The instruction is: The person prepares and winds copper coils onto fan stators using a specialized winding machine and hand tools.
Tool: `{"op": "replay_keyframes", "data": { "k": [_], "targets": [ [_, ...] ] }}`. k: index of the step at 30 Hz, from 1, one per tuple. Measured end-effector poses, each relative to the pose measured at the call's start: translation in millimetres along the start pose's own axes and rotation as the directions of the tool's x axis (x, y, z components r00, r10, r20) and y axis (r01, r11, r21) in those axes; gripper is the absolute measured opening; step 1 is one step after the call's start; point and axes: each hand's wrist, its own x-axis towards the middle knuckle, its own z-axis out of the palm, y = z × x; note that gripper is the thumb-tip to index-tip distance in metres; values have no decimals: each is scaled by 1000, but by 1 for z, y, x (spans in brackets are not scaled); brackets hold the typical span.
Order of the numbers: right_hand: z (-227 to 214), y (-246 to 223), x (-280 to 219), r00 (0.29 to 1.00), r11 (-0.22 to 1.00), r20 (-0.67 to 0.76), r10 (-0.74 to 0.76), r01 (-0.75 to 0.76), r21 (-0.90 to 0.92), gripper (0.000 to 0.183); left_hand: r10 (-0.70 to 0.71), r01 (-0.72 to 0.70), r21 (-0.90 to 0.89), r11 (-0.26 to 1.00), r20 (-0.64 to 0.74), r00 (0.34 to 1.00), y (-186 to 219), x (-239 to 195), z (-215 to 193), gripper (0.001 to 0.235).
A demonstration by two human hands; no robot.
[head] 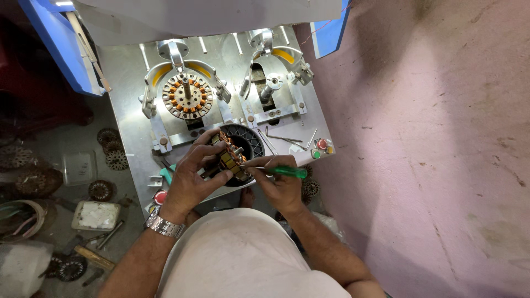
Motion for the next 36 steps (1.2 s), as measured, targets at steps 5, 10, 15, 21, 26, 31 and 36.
{"op": "replay_keyframes", "data": {
  "k": [5, 10, 15, 21, 26, 31, 36],
  "targets": [
    [2, -6, 6, 998, 981, 42, -54, 61, -183, 33, 4, -4, 12, 1000, -18, 1000, -1, -2, 2, 55],
    [1, -15, 13, 994, 931, 99, -52, 84, -355, 32, 66, -62, 126, 990, -27, 997, 3, -4, -1, 58],
    [-3, -26, 13, 983, 952, 151, -101, 139, -274, 27, 272, -250, 258, 933, -53, 961, 7, -14, -3, 69],
    [-2, -34, 12, 975, 958, 163, -154, 187, -217, 28, 340, -266, 412, 871, -116, 933, 2, -24, 13, 67],
    [0, -36, 22, 963, 939, 160, -218, 252, -235, 34, 416, -298, 527, 796, -119, 902, 4, -22, 15, 55],
    [6, -43, 38, 955, 896, 224, -196, 267, -356, 33, 455, -327, 603, 728, -66, 888, 13, -20, 11, 45],
    [5, -51, 49, 930, 811, 355, -92, 277, -515, 26, 526, -363, 710, 603, -12, 850, 15, -18, 12, 44]
  ]
}}
